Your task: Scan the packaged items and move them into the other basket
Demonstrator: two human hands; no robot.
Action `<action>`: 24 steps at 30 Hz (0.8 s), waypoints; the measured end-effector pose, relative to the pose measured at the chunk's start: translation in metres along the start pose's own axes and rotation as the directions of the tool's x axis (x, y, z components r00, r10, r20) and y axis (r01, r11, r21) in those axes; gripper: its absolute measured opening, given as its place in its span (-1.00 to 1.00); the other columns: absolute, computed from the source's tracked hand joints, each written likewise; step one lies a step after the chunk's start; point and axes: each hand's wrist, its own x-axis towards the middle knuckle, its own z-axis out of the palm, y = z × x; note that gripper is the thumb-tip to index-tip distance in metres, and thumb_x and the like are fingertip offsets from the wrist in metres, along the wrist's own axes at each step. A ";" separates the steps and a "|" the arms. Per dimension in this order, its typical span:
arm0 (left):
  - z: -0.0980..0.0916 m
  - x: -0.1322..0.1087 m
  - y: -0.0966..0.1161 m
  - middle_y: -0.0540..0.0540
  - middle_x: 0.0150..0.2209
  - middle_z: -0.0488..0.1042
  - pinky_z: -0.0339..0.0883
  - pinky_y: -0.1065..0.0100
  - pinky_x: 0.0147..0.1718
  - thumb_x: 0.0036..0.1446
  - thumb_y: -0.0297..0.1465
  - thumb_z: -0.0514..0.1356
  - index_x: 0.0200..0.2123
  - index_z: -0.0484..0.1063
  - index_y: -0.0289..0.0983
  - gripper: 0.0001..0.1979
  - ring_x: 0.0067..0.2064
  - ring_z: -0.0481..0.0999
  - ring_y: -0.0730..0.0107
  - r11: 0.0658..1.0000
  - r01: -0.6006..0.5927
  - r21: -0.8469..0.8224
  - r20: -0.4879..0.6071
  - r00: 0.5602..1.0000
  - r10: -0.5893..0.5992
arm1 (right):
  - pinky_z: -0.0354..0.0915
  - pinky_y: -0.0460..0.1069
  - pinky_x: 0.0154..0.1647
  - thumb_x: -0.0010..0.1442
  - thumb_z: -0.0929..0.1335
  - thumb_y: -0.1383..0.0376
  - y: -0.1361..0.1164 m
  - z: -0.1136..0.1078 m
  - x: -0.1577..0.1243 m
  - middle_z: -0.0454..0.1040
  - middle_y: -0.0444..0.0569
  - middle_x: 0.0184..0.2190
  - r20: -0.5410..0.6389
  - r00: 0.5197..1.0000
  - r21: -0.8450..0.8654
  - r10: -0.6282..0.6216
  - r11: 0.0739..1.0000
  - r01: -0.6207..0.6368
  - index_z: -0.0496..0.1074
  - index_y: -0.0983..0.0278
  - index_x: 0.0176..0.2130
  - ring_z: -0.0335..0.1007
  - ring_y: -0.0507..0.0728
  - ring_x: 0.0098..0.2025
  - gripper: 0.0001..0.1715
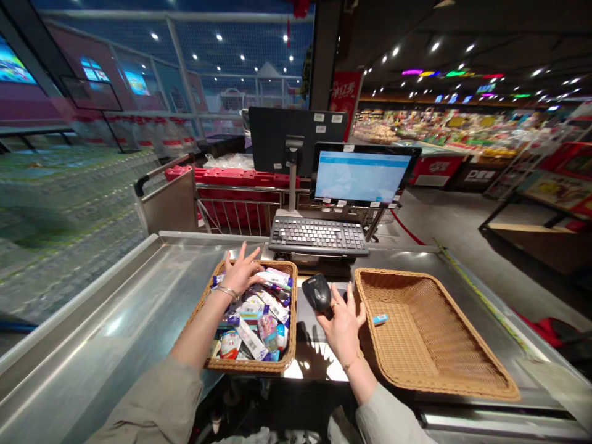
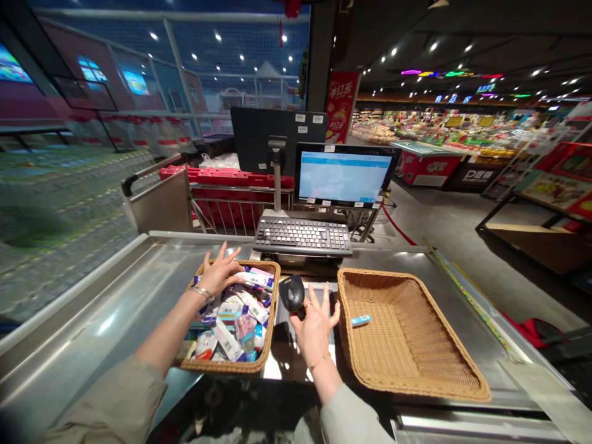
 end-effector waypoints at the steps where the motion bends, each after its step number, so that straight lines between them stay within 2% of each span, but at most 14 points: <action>1: 0.002 -0.002 0.007 -0.05 0.32 0.18 -0.39 -0.52 0.14 0.06 -0.12 0.28 -0.26 0.54 -0.04 -0.79 0.41 -0.24 -0.19 1.000 -0.003 0.000 -0.030 1.000 0.003 | -0.23 0.41 0.25 0.14 0.30 0.25 0.000 -0.001 0.000 0.34 -0.06 0.21 -0.003 1.000 -0.002 0.000 1.000 0.000 0.49 0.12 -0.09 -0.21 0.34 0.40 -0.67; 6: 0.011 -0.008 0.051 -0.06 0.33 0.17 -0.45 -0.50 0.17 0.11 -0.17 0.25 -0.22 0.52 -0.07 -0.81 0.41 -0.20 -0.14 1.000 0.007 0.030 -0.216 0.976 -0.001 | -0.24 0.41 0.25 0.14 0.31 0.24 0.000 -0.007 -0.002 0.33 -0.09 0.21 -0.008 1.000 0.006 0.014 1.000 -0.014 0.50 0.10 -0.10 -0.20 0.34 0.40 -0.68; 10: 0.013 -0.008 0.078 -0.06 0.31 0.20 -0.48 -0.48 0.19 0.15 -0.22 0.22 -0.23 0.50 -0.11 -0.84 0.40 -0.15 -0.12 0.998 0.039 0.050 -0.308 0.951 -0.022 | -0.25 0.41 0.25 0.15 0.30 0.21 0.000 -0.011 -0.007 0.35 -0.07 0.20 -0.019 1.000 0.005 -0.003 1.000 0.003 0.51 0.12 -0.16 -0.19 0.33 0.40 -0.74; 14: 0.014 -0.007 0.089 -0.05 0.34 0.14 -0.56 -0.45 0.20 0.21 -0.21 0.15 -0.19 0.49 -0.11 -0.81 0.41 -0.19 -0.07 0.997 0.034 0.074 -0.347 0.938 -0.006 | -0.24 0.42 0.24 0.16 0.30 0.20 0.003 -0.013 -0.011 0.35 -0.07 0.20 -0.026 1.000 0.000 -0.008 1.000 0.008 0.51 0.11 -0.17 -0.19 0.33 0.40 -0.75; 19: 0.017 -0.008 0.097 -0.05 0.35 0.10 -0.70 -0.43 0.18 0.26 -0.20 0.08 -0.13 0.48 -0.09 -0.76 0.42 -0.24 -0.06 0.997 -0.018 0.071 -0.330 0.943 0.041 | -0.24 0.40 0.25 0.15 0.31 0.21 0.002 -0.019 -0.015 0.35 -0.09 0.19 -0.021 1.000 0.002 -0.017 1.000 0.017 0.50 0.11 -0.16 -0.18 0.32 0.40 -0.74; 24: 0.020 -0.010 0.101 -0.05 0.35 0.09 -0.73 -0.42 0.18 0.26 -0.22 0.07 -0.10 0.48 -0.06 -0.76 0.41 -0.25 -0.06 0.998 -0.023 0.056 -0.320 0.946 0.040 | -0.28 0.41 0.26 0.14 0.30 0.23 -0.003 -0.026 -0.017 0.36 -0.08 0.19 0.001 1.000 0.024 -0.016 1.000 0.016 0.51 0.12 -0.17 -0.20 0.32 0.40 -0.74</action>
